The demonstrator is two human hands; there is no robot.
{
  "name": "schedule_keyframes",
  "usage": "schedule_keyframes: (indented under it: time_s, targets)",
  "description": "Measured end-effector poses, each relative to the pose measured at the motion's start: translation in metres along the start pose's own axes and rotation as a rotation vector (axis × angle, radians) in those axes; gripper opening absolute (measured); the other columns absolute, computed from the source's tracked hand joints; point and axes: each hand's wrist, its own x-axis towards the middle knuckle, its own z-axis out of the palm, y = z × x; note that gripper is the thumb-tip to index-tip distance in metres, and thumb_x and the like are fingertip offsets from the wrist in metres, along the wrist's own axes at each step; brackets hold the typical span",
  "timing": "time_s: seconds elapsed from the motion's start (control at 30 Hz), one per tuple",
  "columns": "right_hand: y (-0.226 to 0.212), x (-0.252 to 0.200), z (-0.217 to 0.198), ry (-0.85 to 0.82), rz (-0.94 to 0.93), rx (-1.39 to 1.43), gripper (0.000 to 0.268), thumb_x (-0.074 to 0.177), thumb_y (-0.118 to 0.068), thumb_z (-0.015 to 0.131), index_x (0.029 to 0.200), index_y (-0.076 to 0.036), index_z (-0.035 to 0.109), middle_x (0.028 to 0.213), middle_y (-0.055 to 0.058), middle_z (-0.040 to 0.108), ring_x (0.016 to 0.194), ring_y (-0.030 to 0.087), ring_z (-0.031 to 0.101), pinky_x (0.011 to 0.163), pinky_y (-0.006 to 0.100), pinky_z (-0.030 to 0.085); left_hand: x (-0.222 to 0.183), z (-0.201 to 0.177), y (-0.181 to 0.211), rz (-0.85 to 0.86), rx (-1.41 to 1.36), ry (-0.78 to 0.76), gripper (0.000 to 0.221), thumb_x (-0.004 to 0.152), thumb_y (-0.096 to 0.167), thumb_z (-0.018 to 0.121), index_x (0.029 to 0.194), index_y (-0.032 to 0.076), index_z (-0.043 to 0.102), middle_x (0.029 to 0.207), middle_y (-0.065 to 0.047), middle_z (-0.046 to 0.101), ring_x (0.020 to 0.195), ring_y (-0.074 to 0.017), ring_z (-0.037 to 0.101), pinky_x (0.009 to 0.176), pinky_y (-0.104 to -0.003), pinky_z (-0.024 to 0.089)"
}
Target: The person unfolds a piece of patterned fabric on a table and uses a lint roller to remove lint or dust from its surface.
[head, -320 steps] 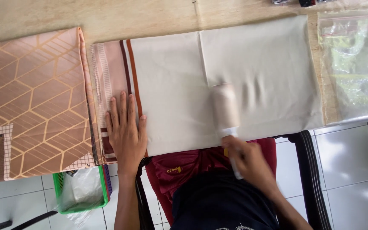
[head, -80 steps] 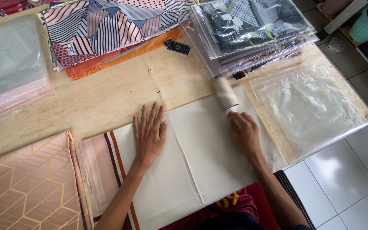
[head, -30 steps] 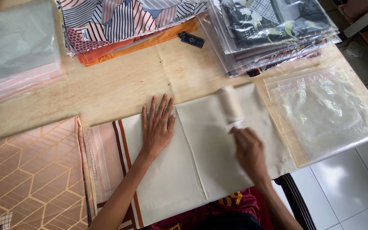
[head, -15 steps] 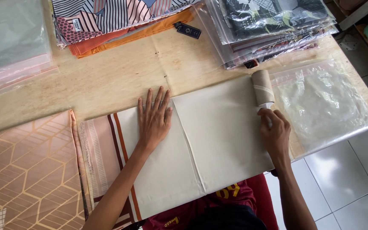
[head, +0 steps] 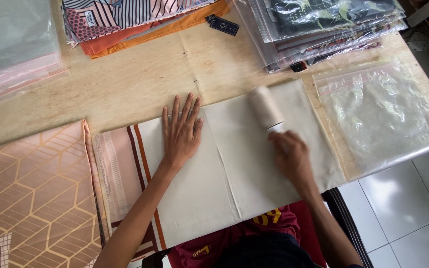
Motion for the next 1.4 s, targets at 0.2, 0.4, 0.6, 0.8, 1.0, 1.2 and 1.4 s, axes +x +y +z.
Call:
schedule_keyframes:
  time_s: [0.2, 0.4, 0.6, 0.8, 1.0, 1.2, 1.4]
  targets:
    - [-0.002, 0.021, -0.038, 0.118, 0.161, -0.042, 0.017, 0.099, 0.007, 0.058, 0.102, -0.003, 0.072, 0.085, 0.024, 0.064, 0.077, 0.041, 0.067, 0.070, 0.049, 0.051, -0.001, 0.000, 0.001, 0.017, 0.004, 0.021, 0.053, 0.108, 0.035, 0.035, 0.160, 0.023, 0.038, 0.168, -0.004, 0.031, 0.154, -0.0363, 0.023, 0.119, -0.065, 0.014]
    - [-0.043, 0.003, 0.013, 0.015, -0.021, 0.066, 0.019, 0.094, 0.000, 0.065, 0.096, -0.016, 0.076, 0.082, 0.010, 0.069, 0.082, 0.035, 0.071, 0.076, 0.045, 0.057, 0.000, -0.003, 0.002, 0.011, -0.002, 0.012, 0.053, 0.108, 0.036, 0.036, 0.160, 0.023, 0.038, 0.168, -0.004, 0.031, 0.154, -0.0363, 0.023, 0.119, -0.065, 0.014]
    - [-0.015, 0.007, 0.017, -0.049, 0.025, 0.094, 0.021, 0.091, -0.003, 0.066, 0.096, -0.020, 0.077, 0.084, 0.010, 0.071, 0.084, 0.035, 0.072, 0.076, 0.045, 0.057, 0.001, -0.001, 0.000, -0.002, 0.000, -0.007, 0.054, 0.108, 0.036, 0.035, 0.161, 0.024, 0.036, 0.169, -0.003, 0.029, 0.155, -0.0355, 0.022, 0.120, -0.064, 0.012]
    - [0.014, 0.025, -0.032, 0.108, 0.175, -0.039, 0.018, 0.099, 0.002, 0.060, 0.103, -0.010, 0.073, 0.092, 0.020, 0.069, 0.087, 0.041, 0.070, 0.076, 0.049, 0.052, 0.000, 0.002, 0.000, 0.006, 0.009, 0.009, 0.055, 0.107, 0.035, 0.035, 0.161, 0.025, 0.036, 0.169, -0.003, 0.029, 0.154, -0.0359, 0.023, 0.120, -0.065, 0.013]
    - [-0.021, 0.019, -0.016, 0.039, 0.021, 0.052, 0.021, 0.101, 0.004, 0.055, 0.107, -0.009, 0.071, 0.091, 0.019, 0.069, 0.087, 0.043, 0.069, 0.074, 0.047, 0.052, 0.001, 0.004, -0.004, 0.002, -0.011, 0.014, 0.055, 0.107, 0.035, 0.038, 0.162, 0.026, 0.034, 0.169, -0.003, 0.028, 0.155, -0.0349, 0.022, 0.121, -0.064, 0.011]
    - [-0.050, 0.016, -0.007, -0.252, -0.240, 0.058, 0.016, 0.102, -0.011, 0.058, 0.117, -0.014, 0.064, 0.084, 0.010, 0.068, 0.079, 0.034, 0.070, 0.069, 0.043, 0.053, 0.002, -0.009, -0.033, -0.044, -0.287, 0.086, 0.058, 0.109, 0.022, 0.038, 0.165, 0.023, 0.023, 0.170, -0.006, 0.024, 0.155, -0.0353, 0.024, 0.123, -0.062, 0.012]
    - [-0.041, 0.018, -0.012, -0.421, -0.442, -0.042, 0.029, 0.094, -0.013, 0.068, 0.121, -0.012, 0.056, 0.080, 0.006, 0.072, 0.074, 0.028, 0.071, 0.070, 0.039, 0.053, -0.077, -0.052, 0.002, 0.178, -0.334, 0.420, 0.037, 0.106, 0.015, 0.041, 0.139, 0.002, 0.049, 0.131, -0.013, 0.050, 0.125, -0.0302, 0.048, 0.110, -0.041, 0.037]
